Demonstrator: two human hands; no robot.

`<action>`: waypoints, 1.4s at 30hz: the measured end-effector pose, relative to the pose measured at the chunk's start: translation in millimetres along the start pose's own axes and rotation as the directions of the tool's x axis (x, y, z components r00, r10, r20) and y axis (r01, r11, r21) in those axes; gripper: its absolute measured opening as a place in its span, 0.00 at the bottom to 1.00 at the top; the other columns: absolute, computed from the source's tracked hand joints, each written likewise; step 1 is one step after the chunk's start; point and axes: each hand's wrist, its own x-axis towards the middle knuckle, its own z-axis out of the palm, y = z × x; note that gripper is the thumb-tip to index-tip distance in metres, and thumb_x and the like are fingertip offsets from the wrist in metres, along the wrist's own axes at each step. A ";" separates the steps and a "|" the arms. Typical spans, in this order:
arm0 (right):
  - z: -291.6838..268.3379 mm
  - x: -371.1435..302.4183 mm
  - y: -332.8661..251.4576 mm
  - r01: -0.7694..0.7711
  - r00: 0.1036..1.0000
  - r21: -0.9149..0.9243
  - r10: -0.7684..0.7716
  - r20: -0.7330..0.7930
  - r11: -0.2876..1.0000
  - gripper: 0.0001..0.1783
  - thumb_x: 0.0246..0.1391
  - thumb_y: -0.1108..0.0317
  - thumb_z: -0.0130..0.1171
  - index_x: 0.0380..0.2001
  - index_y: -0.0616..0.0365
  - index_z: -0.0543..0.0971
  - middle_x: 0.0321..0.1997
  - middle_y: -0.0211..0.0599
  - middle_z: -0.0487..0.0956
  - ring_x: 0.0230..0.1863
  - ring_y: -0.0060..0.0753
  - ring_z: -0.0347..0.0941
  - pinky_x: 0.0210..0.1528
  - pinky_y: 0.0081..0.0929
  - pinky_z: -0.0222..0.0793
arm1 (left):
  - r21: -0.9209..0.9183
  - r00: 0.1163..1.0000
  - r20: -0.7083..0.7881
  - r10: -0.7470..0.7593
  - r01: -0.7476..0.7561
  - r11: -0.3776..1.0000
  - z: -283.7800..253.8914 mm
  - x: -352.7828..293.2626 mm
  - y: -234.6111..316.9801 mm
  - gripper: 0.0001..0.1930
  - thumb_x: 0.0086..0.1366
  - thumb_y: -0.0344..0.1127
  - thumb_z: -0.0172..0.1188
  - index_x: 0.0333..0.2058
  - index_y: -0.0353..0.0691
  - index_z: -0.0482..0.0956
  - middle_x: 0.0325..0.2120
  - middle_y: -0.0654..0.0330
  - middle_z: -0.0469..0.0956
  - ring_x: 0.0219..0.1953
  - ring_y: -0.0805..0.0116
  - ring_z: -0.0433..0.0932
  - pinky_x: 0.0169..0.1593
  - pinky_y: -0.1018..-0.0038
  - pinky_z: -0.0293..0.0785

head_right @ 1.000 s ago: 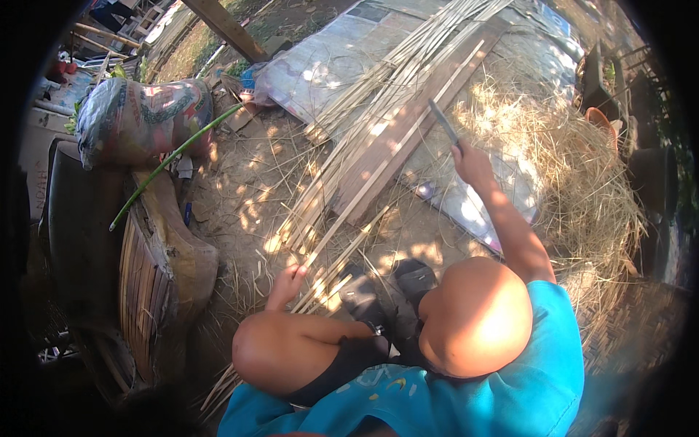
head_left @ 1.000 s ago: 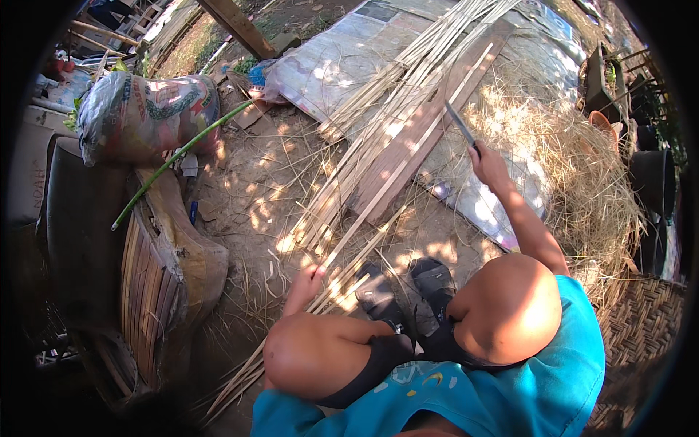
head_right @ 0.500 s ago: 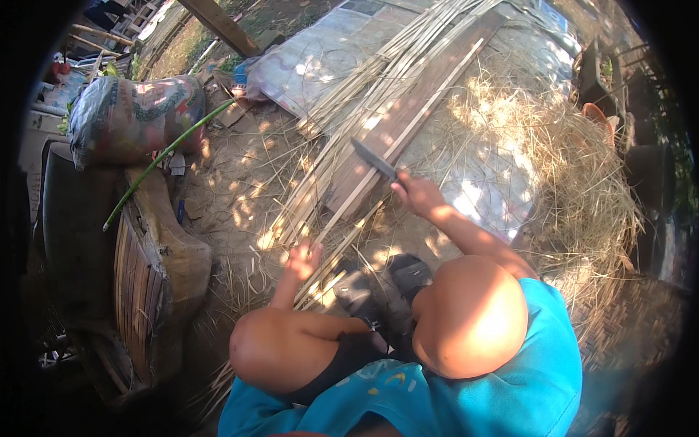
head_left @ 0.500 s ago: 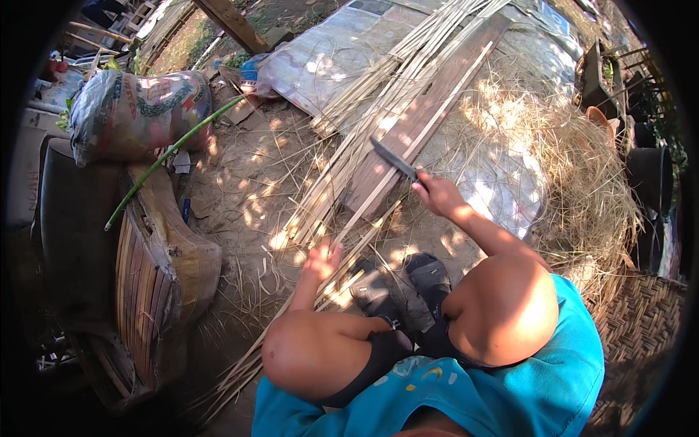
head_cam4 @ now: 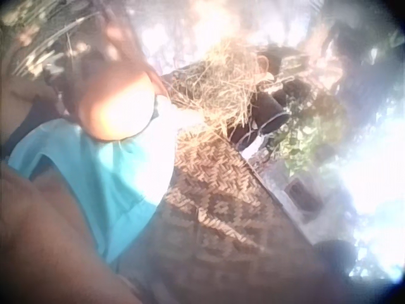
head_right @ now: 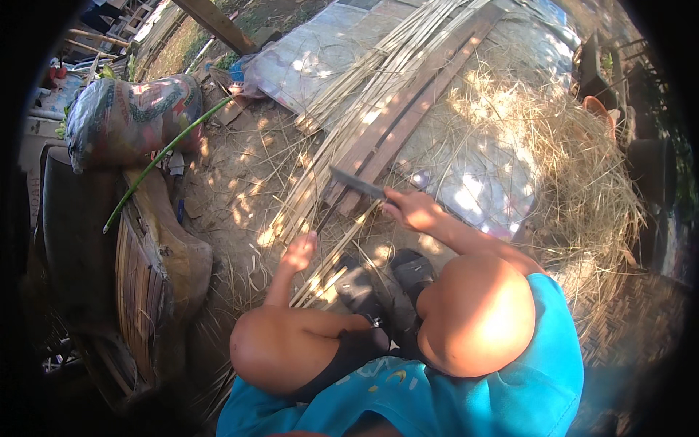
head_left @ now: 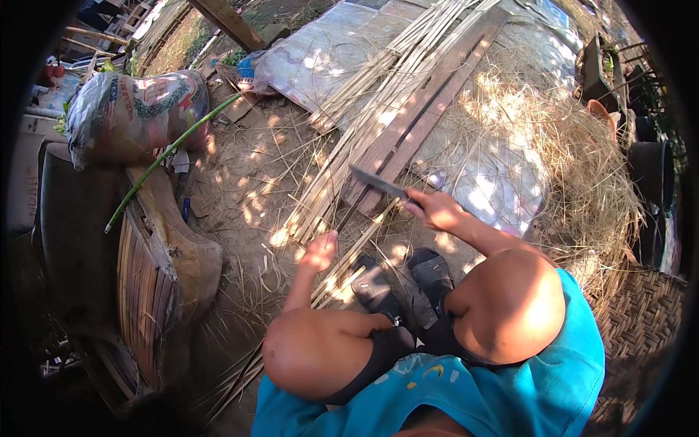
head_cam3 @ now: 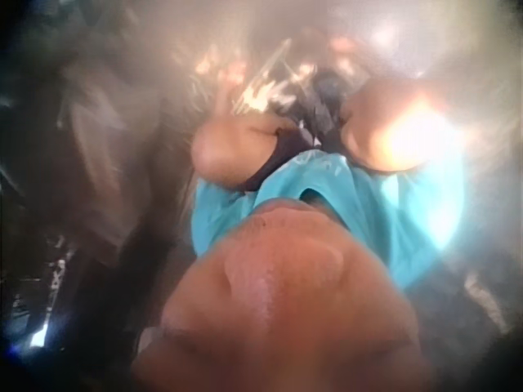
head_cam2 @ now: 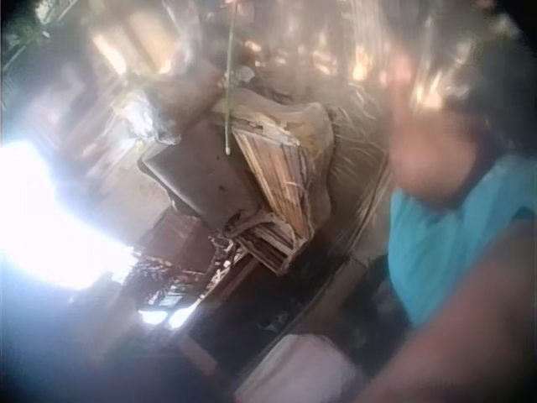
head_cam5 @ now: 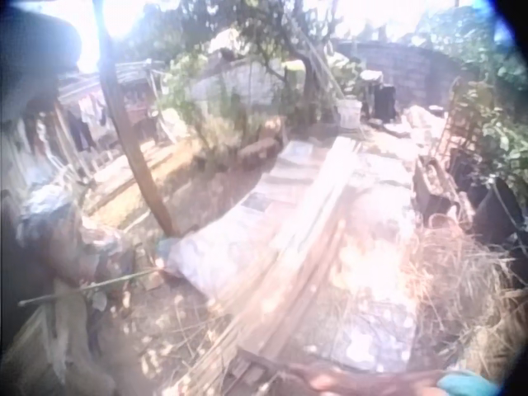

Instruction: The person sits on the ground and uses a machete to split long bamboo stalks into thin strips. They repeatedly position the stalks and strike them with the blade to create uniform strips, which accumulate on the ground.

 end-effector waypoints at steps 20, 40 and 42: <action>-59.9 40.9 109.9 -0.264 0.920 -0.170 0.194 -0.341 0.949 0.20 0.69 0.49 0.50 0.47 0.55 0.77 0.30 0.57 0.82 0.36 0.66 0.79 0.40 0.57 0.74 | -0.076 0.960 -0.188 -0.209 0.198 0.977 4.6 -87.6 -57.5 0.28 0.77 0.52 0.48 0.21 0.38 0.71 0.15 0.64 0.67 0.21 0.73 0.64 0.28 0.67 0.63; -17.1 14.7 81.2 -0.225 0.886 0.004 0.206 -0.415 0.974 0.22 0.68 0.47 0.52 0.57 0.46 0.74 0.34 0.55 0.83 0.34 0.62 0.81 0.36 0.54 0.77 | 0.567 0.894 -0.309 0.326 -0.102 0.817 19.2 -32.4 -26.1 0.22 0.75 0.50 0.49 0.31 0.37 0.74 0.17 0.44 0.76 0.23 0.38 0.79 0.30 0.48 0.78; -102.2 22.9 165.9 -0.571 0.733 -0.088 0.459 -0.503 0.816 0.21 0.70 0.47 0.48 0.50 0.51 0.76 0.35 0.55 0.83 0.37 0.65 0.81 0.41 0.59 0.75 | 0.515 0.957 -0.257 0.133 0.020 0.857 8.9 -58.3 -30.6 0.21 0.75 0.49 0.50 0.31 0.36 0.76 0.19 0.42 0.77 0.26 0.37 0.80 0.32 0.49 0.78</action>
